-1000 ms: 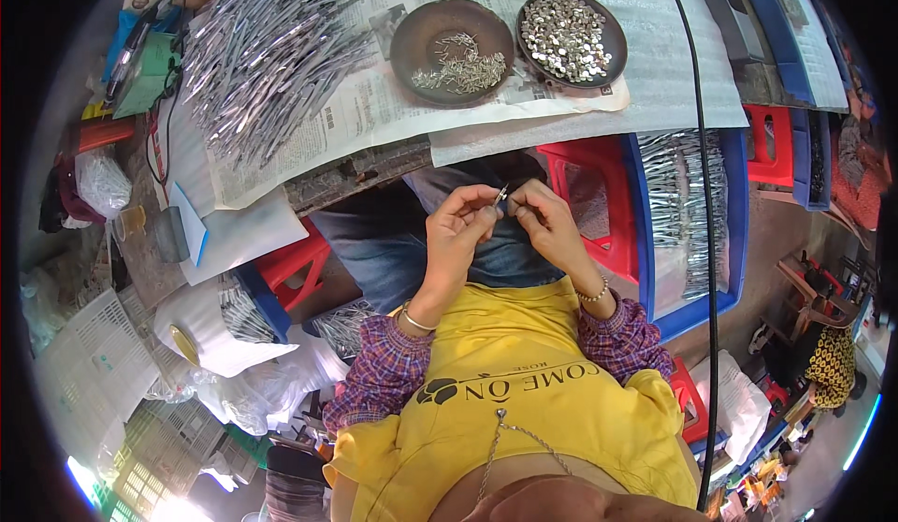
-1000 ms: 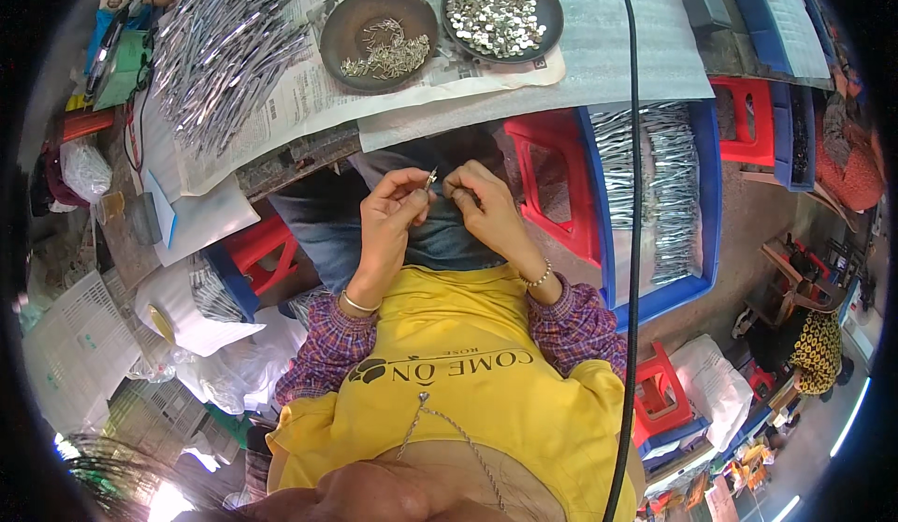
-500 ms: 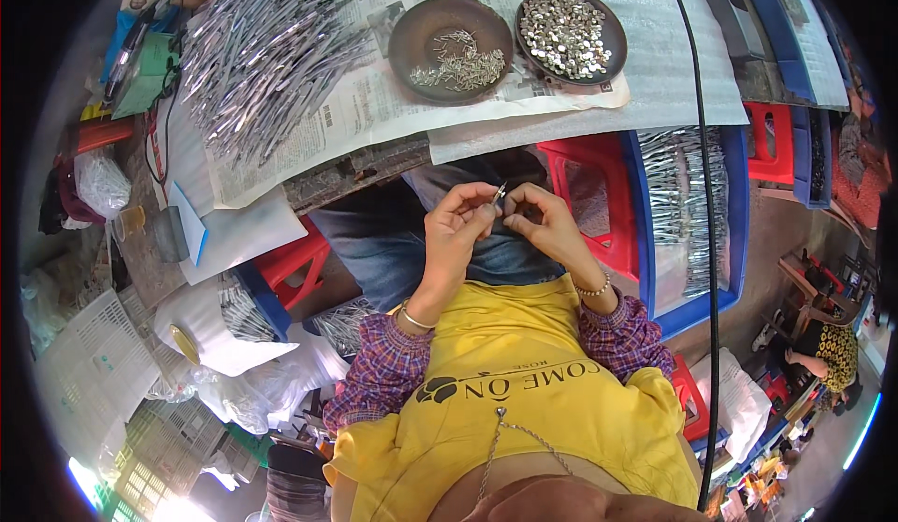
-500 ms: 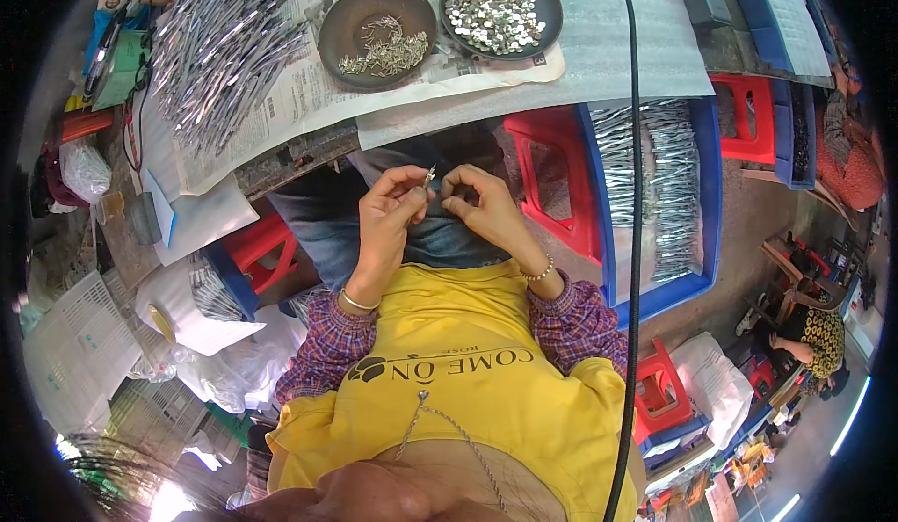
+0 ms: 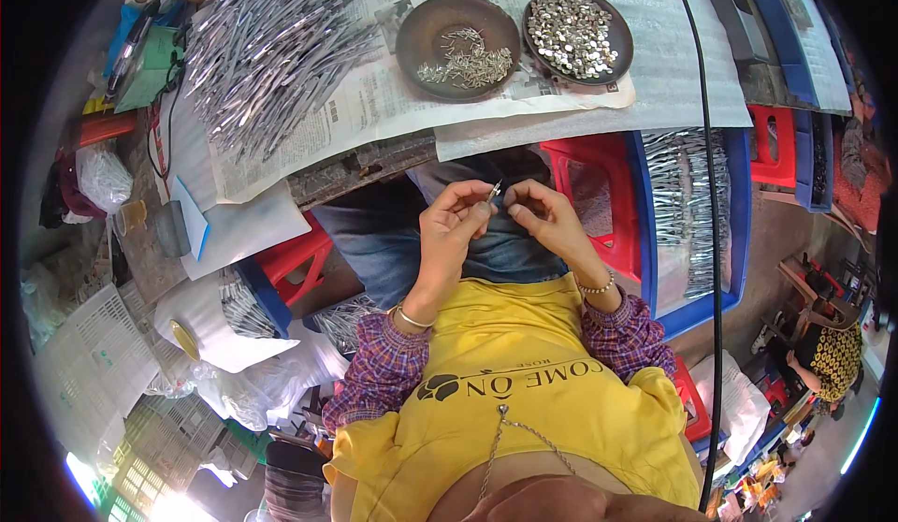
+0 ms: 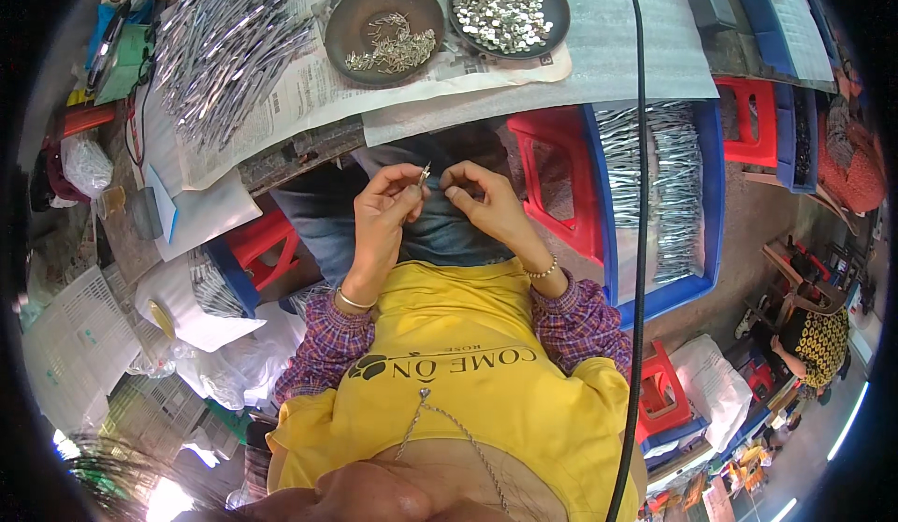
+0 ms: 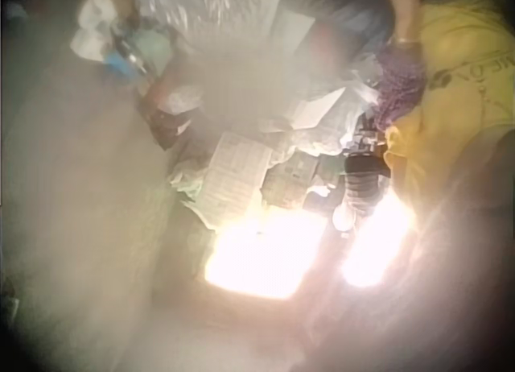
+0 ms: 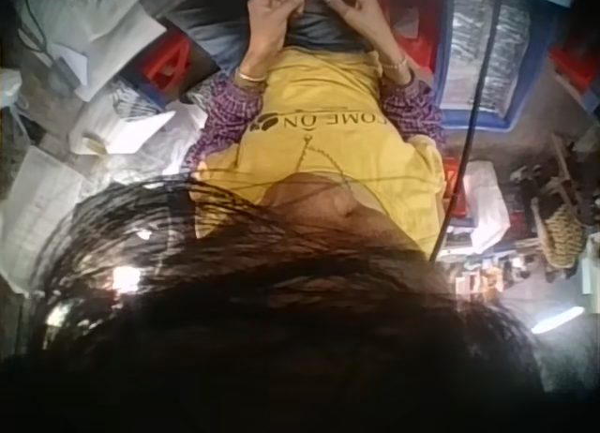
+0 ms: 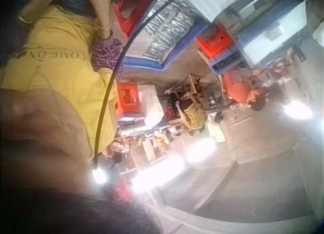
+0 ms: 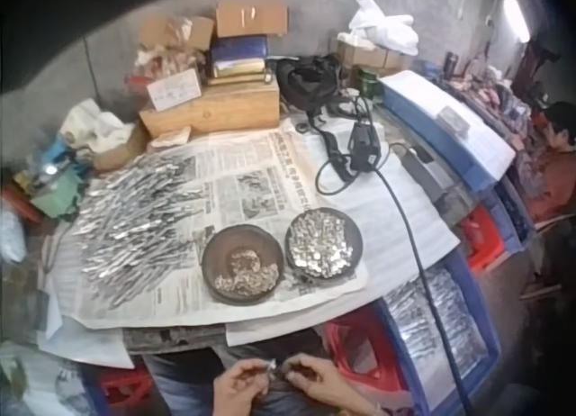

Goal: Manually assembling small metal components at a workbench.

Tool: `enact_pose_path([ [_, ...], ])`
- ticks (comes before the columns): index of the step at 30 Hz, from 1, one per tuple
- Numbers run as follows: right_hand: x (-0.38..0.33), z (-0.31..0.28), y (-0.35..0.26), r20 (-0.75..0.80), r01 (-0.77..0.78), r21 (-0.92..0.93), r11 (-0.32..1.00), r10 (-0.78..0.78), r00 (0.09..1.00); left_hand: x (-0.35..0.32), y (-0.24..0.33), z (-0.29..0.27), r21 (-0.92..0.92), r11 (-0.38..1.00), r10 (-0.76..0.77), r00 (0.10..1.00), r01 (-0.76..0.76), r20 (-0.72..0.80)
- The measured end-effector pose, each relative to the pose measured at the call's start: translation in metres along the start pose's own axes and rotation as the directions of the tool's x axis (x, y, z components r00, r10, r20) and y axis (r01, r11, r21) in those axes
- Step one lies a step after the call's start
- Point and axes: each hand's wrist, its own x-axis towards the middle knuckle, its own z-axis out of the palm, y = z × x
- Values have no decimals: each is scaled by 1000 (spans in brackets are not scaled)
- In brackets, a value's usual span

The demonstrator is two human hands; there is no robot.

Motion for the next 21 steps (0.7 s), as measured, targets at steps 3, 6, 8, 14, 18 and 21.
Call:
enact_pose_path([
  [3, -1, -5, -7, 54, -73, 15, 997, 72, 996, 1, 1, -3, 8, 1000, 16, 1000, -16, -4],
  [6, -1, -9, -4, 95, -147, 67, 987, 140, 986, 2, 1, -6, 5, 1000, 28, 1000, -28, -8],
  [8, -1, -9, -3, 110, -170, 114, 979, 157, 981, 2, 0, -8, -3, 999, 32, 999, -32, -12],
  [14, 0, -1, 1, 178, -179, 162, 970, 150, 973, -7, 10, -17, 42, 997, 68, 997, -66, -47],
  [18, -3, -5, 2, 203, -110, 136, 985, 81, 976, -10, 24, -24, 94, 983, 163, 986, -159, -41],
  [21, -7, -2, -12, 190, -201, 247, 948, 156, 969, -16, 49, -45, 184, 932, 326, 944, -312, -53],
])
